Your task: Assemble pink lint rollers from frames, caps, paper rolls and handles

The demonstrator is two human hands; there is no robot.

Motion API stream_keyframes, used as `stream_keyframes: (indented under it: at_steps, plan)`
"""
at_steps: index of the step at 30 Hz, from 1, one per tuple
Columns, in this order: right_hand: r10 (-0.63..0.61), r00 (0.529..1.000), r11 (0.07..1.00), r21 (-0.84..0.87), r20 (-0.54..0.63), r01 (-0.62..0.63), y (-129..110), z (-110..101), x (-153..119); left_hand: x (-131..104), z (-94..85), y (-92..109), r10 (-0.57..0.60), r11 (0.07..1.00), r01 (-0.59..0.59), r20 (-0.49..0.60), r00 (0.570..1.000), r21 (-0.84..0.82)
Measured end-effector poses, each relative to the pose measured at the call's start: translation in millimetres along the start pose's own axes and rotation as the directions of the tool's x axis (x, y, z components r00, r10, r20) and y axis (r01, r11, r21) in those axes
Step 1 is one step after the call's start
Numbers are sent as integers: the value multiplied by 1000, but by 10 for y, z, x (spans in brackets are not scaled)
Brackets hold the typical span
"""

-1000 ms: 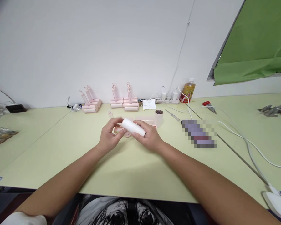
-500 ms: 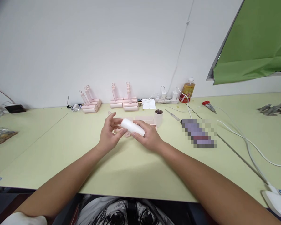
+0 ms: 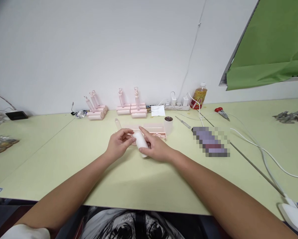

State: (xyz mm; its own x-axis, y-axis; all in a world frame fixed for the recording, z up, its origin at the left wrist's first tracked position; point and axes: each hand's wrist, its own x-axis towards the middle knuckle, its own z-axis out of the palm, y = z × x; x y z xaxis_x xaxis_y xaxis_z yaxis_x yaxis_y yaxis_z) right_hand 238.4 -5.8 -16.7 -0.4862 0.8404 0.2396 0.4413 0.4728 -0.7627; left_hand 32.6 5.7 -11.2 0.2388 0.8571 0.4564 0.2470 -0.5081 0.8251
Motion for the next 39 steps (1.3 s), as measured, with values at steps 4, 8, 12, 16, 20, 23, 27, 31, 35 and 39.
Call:
stream_keyframes:
  at_steps: [4,8,12,16,20,23,27,31,35,39]
  plan:
    - [46,999,974,222,3,-46,-40,21,3,3,-6,-29,25,996,-26,4,1000,84]
    - [126,981,941,332,-148,-71,15,1,53,13,-32,-57,-8,918,-47,138,990,393]
    - [162,954,916,397,-251,-51,84,-19,93,-9,-29,-27,-137,774,-118,347,928,623]
    - [130,948,921,391,-292,-7,109,-4,92,-29,-30,-6,-198,719,-90,328,924,689]
    - [85,956,949,315,-282,8,120,15,71,-46,-48,-10,-154,730,-98,302,941,677]
    - [66,957,968,253,-283,8,124,19,60,-53,-58,9,-250,759,-60,375,893,648]
    - [50,953,974,227,-298,20,106,19,60,-48,-62,50,-388,795,70,415,823,603]
    - [47,934,974,224,-354,36,79,24,62,-51,-70,71,-437,806,132,429,791,578]
    - [42,919,964,258,-391,65,72,28,62,-75,-83,97,-467,809,161,452,760,565]
    - [27,915,957,274,-404,93,67,13,57,-79,-74,103,-464,840,234,425,777,489]
